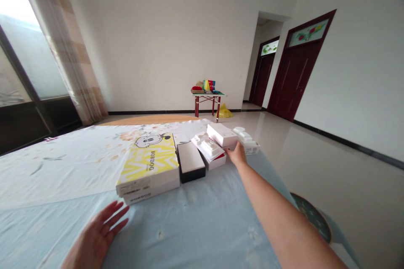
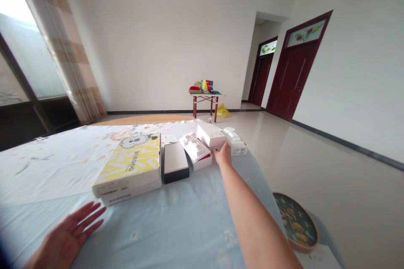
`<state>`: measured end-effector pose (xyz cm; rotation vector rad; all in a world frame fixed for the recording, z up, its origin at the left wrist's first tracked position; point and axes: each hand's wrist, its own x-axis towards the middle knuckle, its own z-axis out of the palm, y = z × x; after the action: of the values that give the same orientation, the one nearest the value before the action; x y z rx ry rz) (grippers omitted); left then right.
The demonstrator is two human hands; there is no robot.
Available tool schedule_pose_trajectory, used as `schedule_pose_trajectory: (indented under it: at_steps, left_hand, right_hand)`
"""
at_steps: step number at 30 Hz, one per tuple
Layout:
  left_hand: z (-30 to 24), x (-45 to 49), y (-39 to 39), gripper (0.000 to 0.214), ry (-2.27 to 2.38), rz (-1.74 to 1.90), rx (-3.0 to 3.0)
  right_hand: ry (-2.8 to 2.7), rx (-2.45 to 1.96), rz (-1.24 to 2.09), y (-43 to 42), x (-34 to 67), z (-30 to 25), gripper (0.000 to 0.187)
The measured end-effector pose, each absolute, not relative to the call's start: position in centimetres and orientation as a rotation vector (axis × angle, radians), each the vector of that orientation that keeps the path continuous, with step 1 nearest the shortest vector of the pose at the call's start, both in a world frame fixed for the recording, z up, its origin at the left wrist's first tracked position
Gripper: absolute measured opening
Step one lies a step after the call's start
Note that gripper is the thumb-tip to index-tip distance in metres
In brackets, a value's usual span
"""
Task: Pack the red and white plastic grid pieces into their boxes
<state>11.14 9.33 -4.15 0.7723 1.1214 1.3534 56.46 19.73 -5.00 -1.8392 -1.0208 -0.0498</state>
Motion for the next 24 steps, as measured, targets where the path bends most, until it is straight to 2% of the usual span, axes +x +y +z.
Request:
schedule_pose_trajectory:
  at_steps: [6,16,24]
  left_hand:
    - [-4.8,10.8,9.3,0.043,1.068,1.341,0.828]
    - [-5.1,10.5,9.2,0.044,1.048,1.344,0.851]
    - [-4.7,10.7,9.3,0.042,1.076,1.344,0.818]
  right_hand:
    - [-1.056,-1.849,-0.001,20.4,56.3,-6.1,0.093]
    - [-1.158,-1.873,-0.109,20.2,55.7,-6.3,0.113]
    - [-1.098,-1.934,-0.118,19.3,54.7,-5.8,0.121]
